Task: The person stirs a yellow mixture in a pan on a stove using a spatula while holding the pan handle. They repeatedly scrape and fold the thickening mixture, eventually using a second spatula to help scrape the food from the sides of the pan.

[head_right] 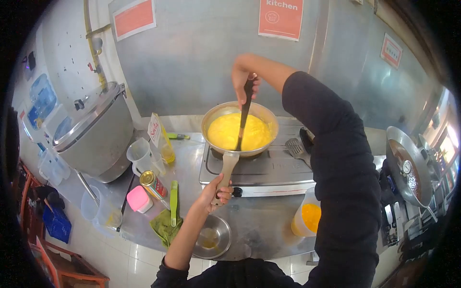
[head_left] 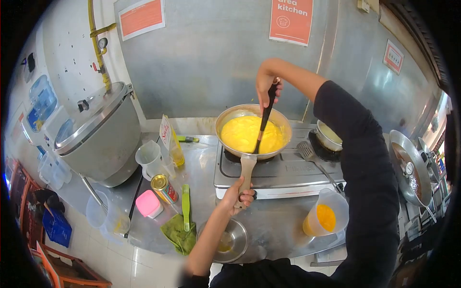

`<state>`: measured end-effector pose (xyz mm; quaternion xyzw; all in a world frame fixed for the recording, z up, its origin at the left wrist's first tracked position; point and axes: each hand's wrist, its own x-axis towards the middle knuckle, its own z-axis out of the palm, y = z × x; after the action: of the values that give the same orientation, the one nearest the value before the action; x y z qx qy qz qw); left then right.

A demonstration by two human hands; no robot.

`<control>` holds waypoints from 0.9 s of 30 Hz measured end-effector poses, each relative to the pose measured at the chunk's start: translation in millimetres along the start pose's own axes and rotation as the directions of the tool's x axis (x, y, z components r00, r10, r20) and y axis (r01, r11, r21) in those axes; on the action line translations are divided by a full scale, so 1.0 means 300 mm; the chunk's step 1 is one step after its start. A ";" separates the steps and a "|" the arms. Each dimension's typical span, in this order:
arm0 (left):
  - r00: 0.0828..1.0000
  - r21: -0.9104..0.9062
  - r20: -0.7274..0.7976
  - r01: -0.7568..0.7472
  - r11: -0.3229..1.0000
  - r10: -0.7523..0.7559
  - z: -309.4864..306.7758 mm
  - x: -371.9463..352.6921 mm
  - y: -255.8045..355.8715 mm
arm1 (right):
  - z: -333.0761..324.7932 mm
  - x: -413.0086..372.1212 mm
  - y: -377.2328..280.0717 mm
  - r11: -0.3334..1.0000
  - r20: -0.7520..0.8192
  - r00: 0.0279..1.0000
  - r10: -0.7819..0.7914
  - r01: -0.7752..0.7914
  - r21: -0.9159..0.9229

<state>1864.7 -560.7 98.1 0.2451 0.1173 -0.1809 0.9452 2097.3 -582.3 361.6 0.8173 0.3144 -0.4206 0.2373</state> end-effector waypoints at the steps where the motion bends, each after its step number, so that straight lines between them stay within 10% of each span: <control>1: 1.000 0.005 -0.012 -0.005 1.000 0.005 0.008 -0.005 -0.001 | 0.007 0.006 -0.043 0.987 0.018 0.995 0.095 -0.092 -0.129; 8: 0.996 -0.016 -0.085 -0.028 0.999 0.026 0.022 -0.012 -0.010 | 0.076 0.133 -0.008 0.826 -0.159 0.925 0.344 -0.379 -0.418; 13: 1.000 -0.014 -0.006 -0.017 1.000 0.017 -0.005 0.004 -0.002 | 0.259 0.132 -0.003 0.837 -0.740 0.673 0.022 -0.417 -0.354; 19: 1.000 -0.012 -0.005 -0.010 1.000 0.010 -0.007 0.002 -0.003 | 0.216 0.372 -0.060 0.723 -0.862 0.505 -0.055 -0.575 -0.383; 27: 1.000 -0.008 -0.012 -0.026 1.000 0.026 -0.001 -0.001 -0.005 | 0.087 0.127 -0.284 0.719 -0.652 0.735 0.185 -0.554 -0.420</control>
<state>1863.8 -561.7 97.4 0.2439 0.1204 -0.1666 0.9478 2039.5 -528.7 305.3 0.8350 0.3052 0.0209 0.4573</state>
